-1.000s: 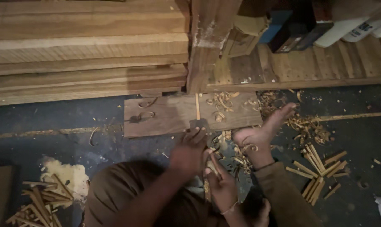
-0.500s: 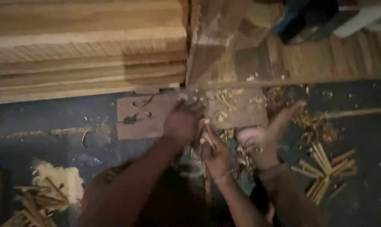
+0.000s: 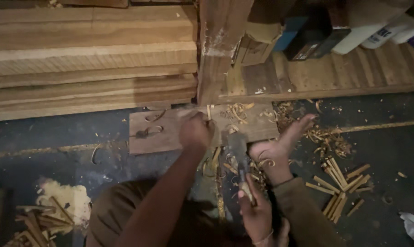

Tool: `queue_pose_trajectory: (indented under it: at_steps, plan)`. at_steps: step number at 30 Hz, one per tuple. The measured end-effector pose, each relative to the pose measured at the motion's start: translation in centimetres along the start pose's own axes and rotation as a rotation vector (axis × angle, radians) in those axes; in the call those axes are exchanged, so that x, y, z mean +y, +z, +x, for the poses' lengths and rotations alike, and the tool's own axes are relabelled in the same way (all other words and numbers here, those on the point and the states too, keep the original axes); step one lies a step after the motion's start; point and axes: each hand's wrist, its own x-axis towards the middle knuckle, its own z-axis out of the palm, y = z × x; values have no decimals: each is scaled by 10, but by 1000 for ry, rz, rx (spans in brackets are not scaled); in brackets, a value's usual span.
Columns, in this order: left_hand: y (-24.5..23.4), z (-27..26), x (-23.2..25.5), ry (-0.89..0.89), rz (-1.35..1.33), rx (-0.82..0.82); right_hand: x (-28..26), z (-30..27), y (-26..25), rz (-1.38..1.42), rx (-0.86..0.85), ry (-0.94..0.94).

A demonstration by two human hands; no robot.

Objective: The person carves small wooden dowels with a chisel and hammer, using their feet to stabilize the wood on a floor-based work surface.

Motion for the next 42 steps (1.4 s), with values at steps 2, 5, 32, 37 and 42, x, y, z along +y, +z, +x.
queue_pose_trajectory:
  at_steps: [2, 5, 32, 37, 42]
  plan:
    - [13, 2, -10, 25, -35, 44, 4, -7, -3, 54, 2, 60]
    - [28, 17, -27, 159, -63, 152, 8, -8, -3, 19, -46, 69]
    - [-28, -94, -33, 805, 87, -82, -22, 3, 52, 37, -192, -252]
    - [-34, -57, -27, 776, -26, -69, -43, 36, 65, -225, -102, -273]
    - [-21, -31, -28, 746, -23, -28, -56, 58, 76, -254, -158, -19]
